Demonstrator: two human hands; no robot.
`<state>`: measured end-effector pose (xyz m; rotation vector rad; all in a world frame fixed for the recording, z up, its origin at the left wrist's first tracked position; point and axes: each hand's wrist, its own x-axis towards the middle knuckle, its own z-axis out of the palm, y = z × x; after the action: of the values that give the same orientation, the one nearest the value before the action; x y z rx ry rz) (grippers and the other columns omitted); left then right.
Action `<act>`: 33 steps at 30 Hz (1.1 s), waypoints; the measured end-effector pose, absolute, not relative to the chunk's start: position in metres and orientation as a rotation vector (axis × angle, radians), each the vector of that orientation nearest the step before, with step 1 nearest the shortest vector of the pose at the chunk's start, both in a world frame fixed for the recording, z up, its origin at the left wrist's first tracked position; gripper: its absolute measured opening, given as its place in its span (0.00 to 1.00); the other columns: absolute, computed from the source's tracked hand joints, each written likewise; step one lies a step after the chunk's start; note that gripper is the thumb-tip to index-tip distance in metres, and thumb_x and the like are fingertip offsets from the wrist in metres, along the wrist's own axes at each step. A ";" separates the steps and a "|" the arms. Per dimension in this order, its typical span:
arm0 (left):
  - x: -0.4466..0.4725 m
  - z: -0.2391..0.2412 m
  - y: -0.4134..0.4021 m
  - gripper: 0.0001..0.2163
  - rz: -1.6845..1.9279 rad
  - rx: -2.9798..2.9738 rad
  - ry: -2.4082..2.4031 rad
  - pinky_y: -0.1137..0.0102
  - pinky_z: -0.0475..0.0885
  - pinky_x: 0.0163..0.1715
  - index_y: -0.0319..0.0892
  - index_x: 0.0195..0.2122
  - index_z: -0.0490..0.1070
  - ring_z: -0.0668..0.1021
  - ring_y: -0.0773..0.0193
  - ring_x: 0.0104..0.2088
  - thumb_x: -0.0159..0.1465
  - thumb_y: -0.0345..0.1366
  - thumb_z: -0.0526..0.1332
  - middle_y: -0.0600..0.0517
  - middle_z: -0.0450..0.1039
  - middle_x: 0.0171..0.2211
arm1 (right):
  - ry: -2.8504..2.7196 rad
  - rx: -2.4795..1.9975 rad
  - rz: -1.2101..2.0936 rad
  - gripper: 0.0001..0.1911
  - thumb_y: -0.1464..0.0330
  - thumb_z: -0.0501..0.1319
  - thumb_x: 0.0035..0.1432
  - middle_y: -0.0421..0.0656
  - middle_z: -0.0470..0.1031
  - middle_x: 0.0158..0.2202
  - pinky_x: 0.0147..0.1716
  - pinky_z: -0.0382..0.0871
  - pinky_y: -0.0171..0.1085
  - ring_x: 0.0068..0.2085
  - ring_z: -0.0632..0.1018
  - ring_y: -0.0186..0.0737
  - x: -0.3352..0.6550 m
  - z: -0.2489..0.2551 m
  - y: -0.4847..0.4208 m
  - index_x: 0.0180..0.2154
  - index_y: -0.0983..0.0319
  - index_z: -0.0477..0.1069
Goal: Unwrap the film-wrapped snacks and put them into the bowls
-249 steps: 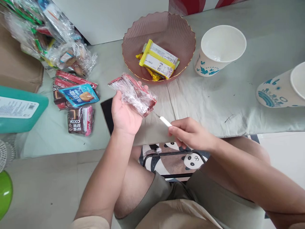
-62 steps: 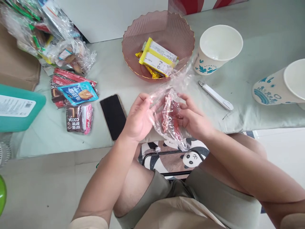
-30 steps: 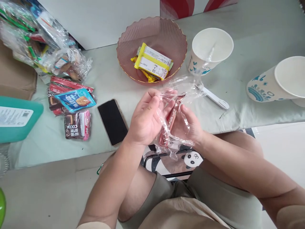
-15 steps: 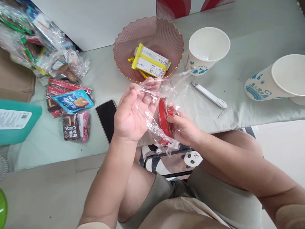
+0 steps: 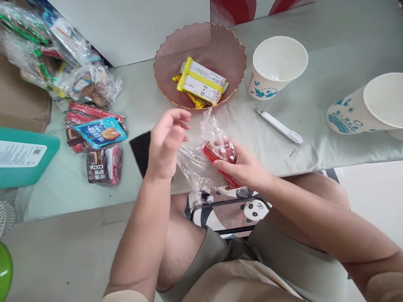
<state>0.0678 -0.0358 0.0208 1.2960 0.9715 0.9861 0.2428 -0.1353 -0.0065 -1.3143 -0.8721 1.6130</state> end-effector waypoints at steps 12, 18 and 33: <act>0.088 0.015 -0.049 0.08 0.865 1.769 1.217 0.71 0.69 0.29 0.44 0.24 0.69 0.72 0.68 0.27 0.61 0.31 0.64 0.56 0.71 0.25 | -1.081 -1.519 1.500 0.22 0.63 0.69 0.53 0.35 0.70 0.30 0.30 0.64 0.39 0.28 0.69 0.34 0.250 -0.004 -0.135 0.48 0.58 0.66; 0.091 0.008 -0.047 0.08 1.069 1.346 1.252 0.74 0.60 0.18 0.44 0.27 0.68 0.68 0.71 0.20 0.63 0.35 0.64 0.58 0.67 0.22 | -0.634 -1.257 1.719 0.21 0.62 0.71 0.51 0.36 0.75 0.32 0.29 0.72 0.37 0.30 0.77 0.36 0.250 -0.005 -0.136 0.44 0.57 0.66; 0.089 0.043 -0.051 0.20 0.769 0.890 0.714 0.73 0.60 0.20 0.44 0.21 0.61 0.62 0.73 0.18 0.51 0.44 0.74 0.60 0.53 0.16 | 0.101 -0.735 1.754 0.16 0.61 0.69 0.51 0.40 0.83 0.40 0.44 0.82 0.46 0.44 0.84 0.44 0.252 -0.008 -0.124 0.42 0.56 0.72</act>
<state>0.0890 -0.0508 0.0428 0.8899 0.7136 0.7692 0.2516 -0.1240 -0.0078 -0.7353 0.1012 1.7540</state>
